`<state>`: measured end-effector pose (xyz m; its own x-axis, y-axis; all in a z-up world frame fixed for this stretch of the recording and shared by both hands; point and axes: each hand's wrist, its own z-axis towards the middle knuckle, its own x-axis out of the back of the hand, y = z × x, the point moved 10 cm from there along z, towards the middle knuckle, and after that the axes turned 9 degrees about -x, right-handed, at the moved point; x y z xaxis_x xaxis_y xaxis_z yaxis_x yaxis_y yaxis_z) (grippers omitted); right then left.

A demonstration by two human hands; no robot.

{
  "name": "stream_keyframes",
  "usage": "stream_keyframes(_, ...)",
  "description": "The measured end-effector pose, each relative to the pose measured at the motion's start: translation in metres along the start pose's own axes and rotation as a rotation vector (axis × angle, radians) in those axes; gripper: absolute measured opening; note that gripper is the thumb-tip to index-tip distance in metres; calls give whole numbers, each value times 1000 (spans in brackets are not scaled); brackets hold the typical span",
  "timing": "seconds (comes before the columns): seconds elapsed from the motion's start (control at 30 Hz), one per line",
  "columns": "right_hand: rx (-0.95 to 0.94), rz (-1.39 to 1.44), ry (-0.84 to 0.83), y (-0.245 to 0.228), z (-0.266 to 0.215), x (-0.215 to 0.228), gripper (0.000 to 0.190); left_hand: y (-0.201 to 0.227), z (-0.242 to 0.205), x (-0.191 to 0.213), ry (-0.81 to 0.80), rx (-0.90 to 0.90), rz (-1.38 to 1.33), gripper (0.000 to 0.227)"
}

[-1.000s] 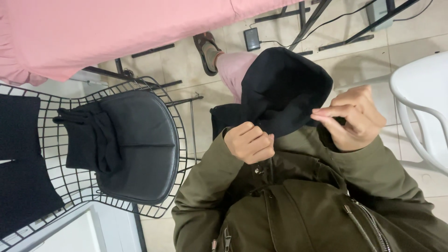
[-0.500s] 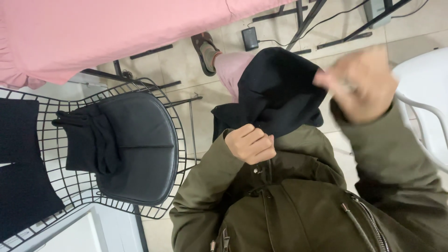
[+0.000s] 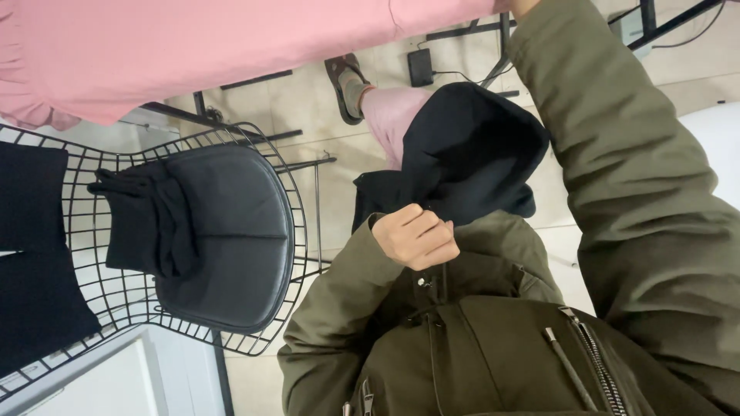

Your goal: Hand sewing a black garment using a needle and thread.

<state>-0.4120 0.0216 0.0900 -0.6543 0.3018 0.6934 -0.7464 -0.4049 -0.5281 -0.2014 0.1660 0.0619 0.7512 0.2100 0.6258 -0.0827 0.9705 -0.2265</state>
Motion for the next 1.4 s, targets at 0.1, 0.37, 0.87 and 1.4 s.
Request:
stream_keyframes(0.1, -69, 48, -35, 4, 1, -7, 18, -2, 0, 0, -5, -4, -17, 31)
stream_keyframes(0.37, -55, 425, -405, -44, -89, -26, 20, -14, 0, -3, -11, 14, 11, 32)
stream_keyframes(0.87, -445, 231, -357, -41, -166, -58, 25, 5, 8, -11, -39, -30, 18, 32)
stream_keyframes(1.4, -411, 197, -255, -76, -116, -28, 41, 7, 13, -10, -28, -64, -11, 26)
